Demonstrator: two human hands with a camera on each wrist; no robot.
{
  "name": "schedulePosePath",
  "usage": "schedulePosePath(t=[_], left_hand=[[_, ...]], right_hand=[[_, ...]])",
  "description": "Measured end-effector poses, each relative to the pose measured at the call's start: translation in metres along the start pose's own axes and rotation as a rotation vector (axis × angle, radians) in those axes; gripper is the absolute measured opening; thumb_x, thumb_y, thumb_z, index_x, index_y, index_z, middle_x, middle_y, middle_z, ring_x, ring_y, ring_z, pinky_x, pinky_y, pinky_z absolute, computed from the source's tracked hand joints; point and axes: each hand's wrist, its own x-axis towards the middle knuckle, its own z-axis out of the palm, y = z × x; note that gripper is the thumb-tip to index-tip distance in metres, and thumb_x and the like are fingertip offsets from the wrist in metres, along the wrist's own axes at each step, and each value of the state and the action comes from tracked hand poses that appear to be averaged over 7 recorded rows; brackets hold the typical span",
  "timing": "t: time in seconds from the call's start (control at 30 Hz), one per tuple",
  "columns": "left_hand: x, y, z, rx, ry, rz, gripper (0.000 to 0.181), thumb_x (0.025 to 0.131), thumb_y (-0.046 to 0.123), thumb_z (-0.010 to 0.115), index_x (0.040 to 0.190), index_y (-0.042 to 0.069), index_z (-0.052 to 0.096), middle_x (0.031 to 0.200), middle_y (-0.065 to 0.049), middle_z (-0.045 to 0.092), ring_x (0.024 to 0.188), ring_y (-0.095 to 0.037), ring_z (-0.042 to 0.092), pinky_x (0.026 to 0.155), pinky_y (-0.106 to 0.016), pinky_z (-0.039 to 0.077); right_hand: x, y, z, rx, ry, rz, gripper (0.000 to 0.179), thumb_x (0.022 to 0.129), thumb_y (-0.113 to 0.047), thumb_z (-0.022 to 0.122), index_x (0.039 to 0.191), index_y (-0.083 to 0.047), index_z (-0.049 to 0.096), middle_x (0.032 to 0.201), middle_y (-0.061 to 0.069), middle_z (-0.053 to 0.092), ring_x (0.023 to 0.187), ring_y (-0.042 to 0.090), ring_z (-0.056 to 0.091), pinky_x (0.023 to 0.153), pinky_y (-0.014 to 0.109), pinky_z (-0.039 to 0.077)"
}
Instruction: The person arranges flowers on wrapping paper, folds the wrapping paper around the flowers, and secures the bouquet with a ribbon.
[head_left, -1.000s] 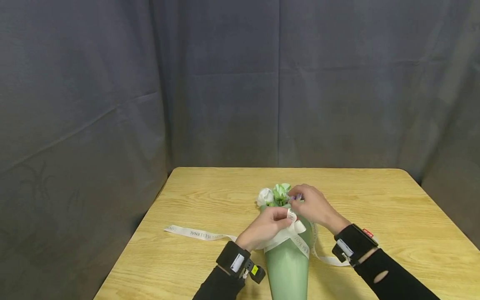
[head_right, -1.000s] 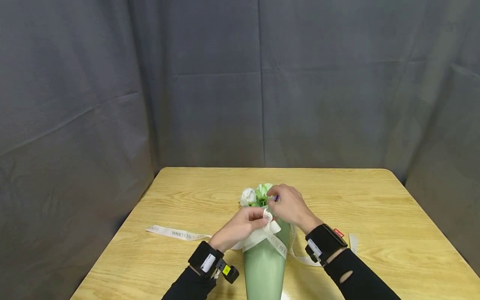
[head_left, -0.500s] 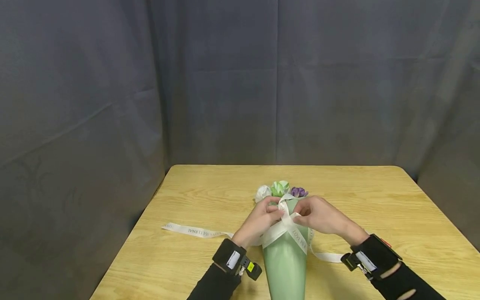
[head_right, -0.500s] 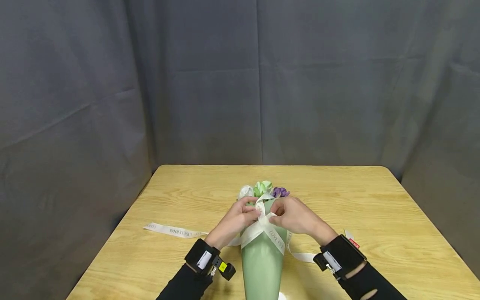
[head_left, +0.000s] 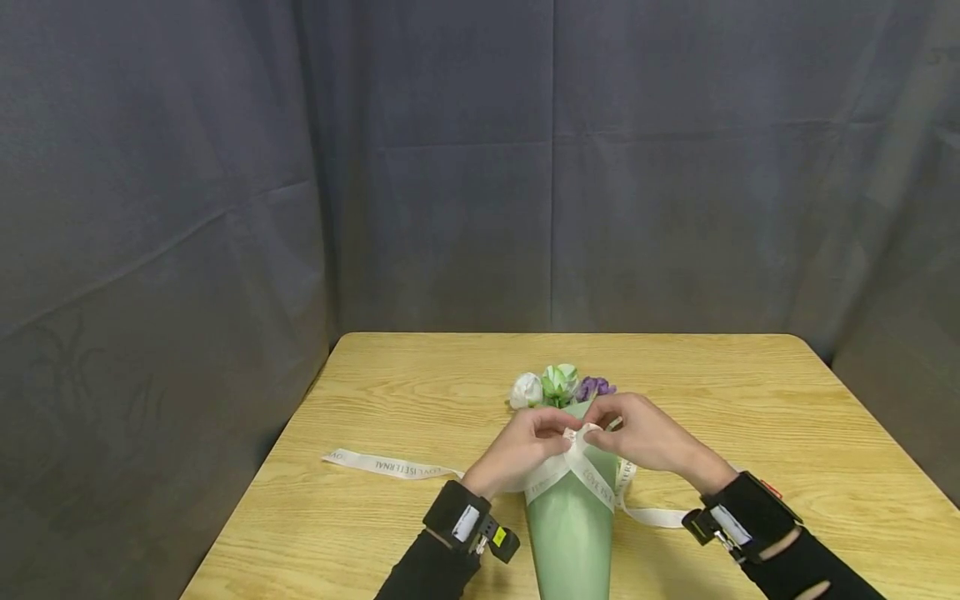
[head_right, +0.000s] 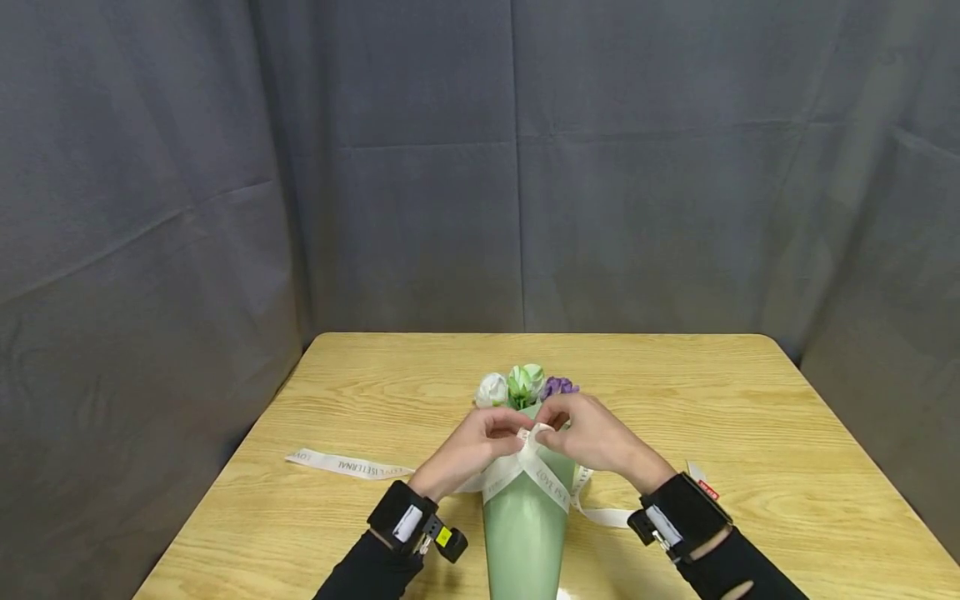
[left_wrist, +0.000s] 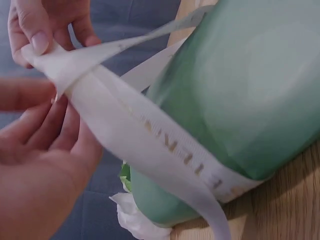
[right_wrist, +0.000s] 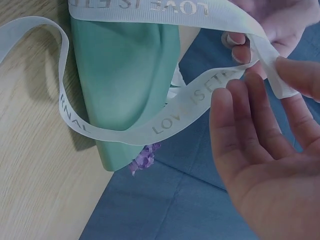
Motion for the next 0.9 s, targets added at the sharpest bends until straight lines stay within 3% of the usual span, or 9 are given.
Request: schedulePosePath(t=[0.1, 0.2, 0.53, 0.63, 0.7, 0.8, 0.9], left_hand=[[-0.0018, -0.0008, -0.0030, -0.001, -0.072, 0.011, 0.042, 0.090, 0.002, 0.069, 0.131, 0.009, 0.066, 0.120, 0.001, 0.066, 0.107, -0.015, 0.061, 0.093, -0.032, 0.049], [-0.0022, -0.0013, -0.0038, 0.007, -0.091, 0.017, 0.047, 0.087, 0.001, 0.073, 0.132, 0.009, 0.064, 0.115, 0.002, 0.066, 0.105, -0.016, 0.062, 0.088, -0.029, 0.051], [0.0008, -0.0060, 0.0000, 0.132, 0.032, 0.007, 0.029, 0.090, 0.019, 0.079, 0.115, 0.013, 0.066, 0.098, 0.004, 0.063, 0.086, -0.009, 0.062, 0.075, -0.028, 0.051], [0.0014, -0.0068, 0.0009, 0.161, 0.025, -0.009, 0.021, 0.092, 0.027, 0.077, 0.105, 0.013, 0.066, 0.094, 0.005, 0.061, 0.084, -0.009, 0.058, 0.070, -0.027, 0.049], [0.0016, -0.0064, 0.0007, 0.195, -0.004, -0.008, 0.019, 0.094, 0.031, 0.073, 0.089, 0.015, 0.066, 0.085, 0.008, 0.055, 0.078, -0.007, 0.053, 0.066, -0.025, 0.044], [0.0021, -0.0058, -0.0010, 0.229, -0.054, 0.016, 0.035, 0.097, 0.034, 0.069, 0.070, 0.015, 0.056, 0.075, 0.008, 0.044, 0.075, -0.008, 0.045, 0.065, -0.025, 0.037], [0.0014, -0.0049, -0.0038, 0.233, -0.087, 0.009, 0.043, 0.099, 0.034, 0.067, 0.066, 0.016, 0.046, 0.074, 0.006, 0.040, 0.073, -0.009, 0.043, 0.065, -0.025, 0.035]], right_hand=[[-0.0003, 0.0007, 0.0005, -0.005, 0.018, 0.000, 0.006, 0.095, -0.016, 0.071, 0.093, -0.010, 0.072, 0.093, -0.003, 0.067, 0.090, 0.016, 0.062, 0.079, 0.033, 0.055], [-0.0006, 0.0012, 0.0009, -0.009, 0.033, 0.004, 0.006, 0.095, -0.016, 0.071, 0.092, -0.011, 0.073, 0.094, -0.003, 0.066, 0.092, 0.016, 0.061, 0.080, 0.032, 0.055], [-0.0003, -0.0001, 0.0048, 0.063, 0.009, -0.021, 0.004, 0.094, -0.012, 0.071, 0.096, -0.008, 0.071, 0.095, 0.000, 0.066, 0.091, 0.018, 0.063, 0.076, 0.030, 0.053], [0.0005, -0.0006, 0.0051, 0.076, 0.001, -0.019, 0.004, 0.095, -0.012, 0.070, 0.096, -0.008, 0.069, 0.095, 0.001, 0.066, 0.087, 0.017, 0.064, 0.073, 0.029, 0.051], [0.0012, -0.0004, 0.0054, 0.079, 0.000, -0.019, 0.005, 0.096, -0.013, 0.069, 0.096, -0.007, 0.069, 0.095, 0.001, 0.066, 0.088, 0.018, 0.063, 0.073, 0.029, 0.052], [0.0022, 0.0007, 0.0068, 0.077, 0.012, -0.019, 0.007, 0.096, -0.014, 0.069, 0.095, -0.007, 0.068, 0.097, 0.001, 0.066, 0.094, 0.021, 0.063, 0.077, 0.033, 0.054], [0.0027, 0.0024, 0.0091, 0.063, 0.016, -0.011, 0.005, 0.097, -0.013, 0.068, 0.095, -0.008, 0.068, 0.099, 0.001, 0.066, 0.098, 0.022, 0.063, 0.081, 0.037, 0.054]])
